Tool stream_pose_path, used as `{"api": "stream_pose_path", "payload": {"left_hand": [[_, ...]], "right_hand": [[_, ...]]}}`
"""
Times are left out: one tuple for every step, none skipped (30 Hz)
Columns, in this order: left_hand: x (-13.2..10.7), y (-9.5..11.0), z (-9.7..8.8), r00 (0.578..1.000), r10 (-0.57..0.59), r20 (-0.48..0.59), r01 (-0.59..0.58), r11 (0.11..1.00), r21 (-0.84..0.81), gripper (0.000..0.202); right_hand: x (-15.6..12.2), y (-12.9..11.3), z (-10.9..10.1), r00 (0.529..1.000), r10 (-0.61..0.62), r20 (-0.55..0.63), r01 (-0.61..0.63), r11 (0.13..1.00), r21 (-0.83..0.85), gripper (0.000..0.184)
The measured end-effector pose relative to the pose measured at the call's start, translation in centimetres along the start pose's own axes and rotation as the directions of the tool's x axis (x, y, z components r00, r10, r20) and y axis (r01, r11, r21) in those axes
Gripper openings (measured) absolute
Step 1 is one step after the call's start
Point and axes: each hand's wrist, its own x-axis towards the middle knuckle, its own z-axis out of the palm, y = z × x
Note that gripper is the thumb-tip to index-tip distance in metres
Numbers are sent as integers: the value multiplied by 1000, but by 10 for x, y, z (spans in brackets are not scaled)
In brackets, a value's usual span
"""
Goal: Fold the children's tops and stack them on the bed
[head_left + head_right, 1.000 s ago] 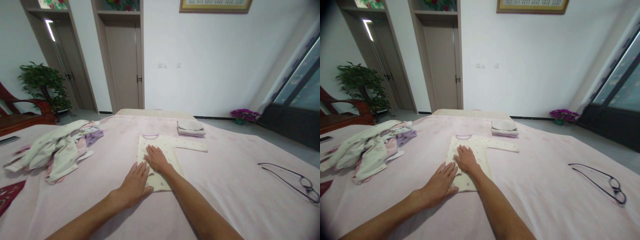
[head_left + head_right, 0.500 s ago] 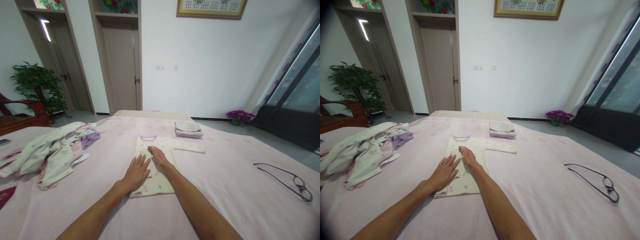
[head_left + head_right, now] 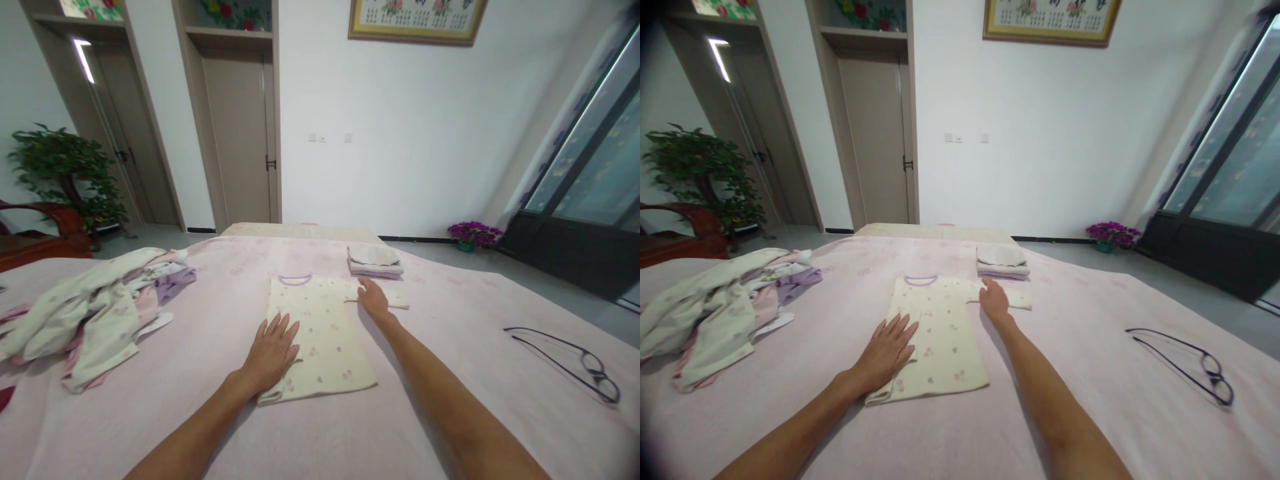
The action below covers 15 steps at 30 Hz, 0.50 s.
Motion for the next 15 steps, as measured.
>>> {"api": "stream_pose_path", "payload": {"left_hand": [[0, 0, -1, 1000, -1, 3, 1, 1000, 3, 53], [0, 1, -1, 1000, -1, 6, 1, 1000, 4, 53], [0, 1, -2, 1000, -3, 8, 3, 1000, 3, 53], [0, 2, -3, 1000, -5, 9, 5, 1000, 1, 53], [-1, 2, -4, 1000, -9, 9, 9, 1000, -3, 53], [-1, 2, -4, 1000, -12, 7, 12, 1000, -8, 53], [-1, 2, -5, 1000, -13, 4, 13, 1000, -13, 53], [-1, 2, -5, 1000, -13, -1, 13, 1000, -20, 53], [-1, 2, -5, 1000, -11, -6, 11, 1000, -27, 52], [-2, 2, -5, 1000, -9, -12, 9, 999, -35, 52], [-2, 2, -5, 1000, -6, -17, 6, 999, -44, 52], [-2, 2, -5, 1000, -4, -24, 2, 998, -55, 52], [-2, 2, -5, 999, -3, -34, 0, 998, -66, 51], [-2, 1, -4, 999, -4, -45, 0, 997, -80, 51], [-2, 1, -3, 998, -7, -57, 1, 995, -96, 50]], "right_hand": [[4, 11, -12, 999, 28, -32, -29, 999, -37, 48], [8, 21, -23, 996, 67, -64, -73, 993, -98, 50], [11, 30, -32, 987, 128, -94, -146, 966, -215, 51], [14, 39, -40, 975, 194, -106, -217, 926, -308, 51], [16, 46, -47, 960, 257, -113, -280, 884, -373, 50], [18, 53, -52, 945, 308, -113, -326, 850, -414, 47], [19, 59, -55, 932, 347, -106, -358, 829, -430, 45], [20, 64, -58, 922, 373, -100, -378, 818, -433, 43], [21, 67, -60, 916, 389, -98, -391, 812, -433, 41], [22, 70, -62, 909, 403, -101, -405, 804, -435, 41], [23, 71, -63, 902, 417, -109, -420, 795, -437, 41], [24, 71, -65, 895, 430, -117, -435, 787, -438, 41], [25, 71, -66, 889, 441, -123, -448, 780, -437, 40], [26, 69, -68, 887, 443, -127, -451, 779, -436, 38], [27, 68, -71, 890, 439, -127, -447, 781, -435, 34]]}}
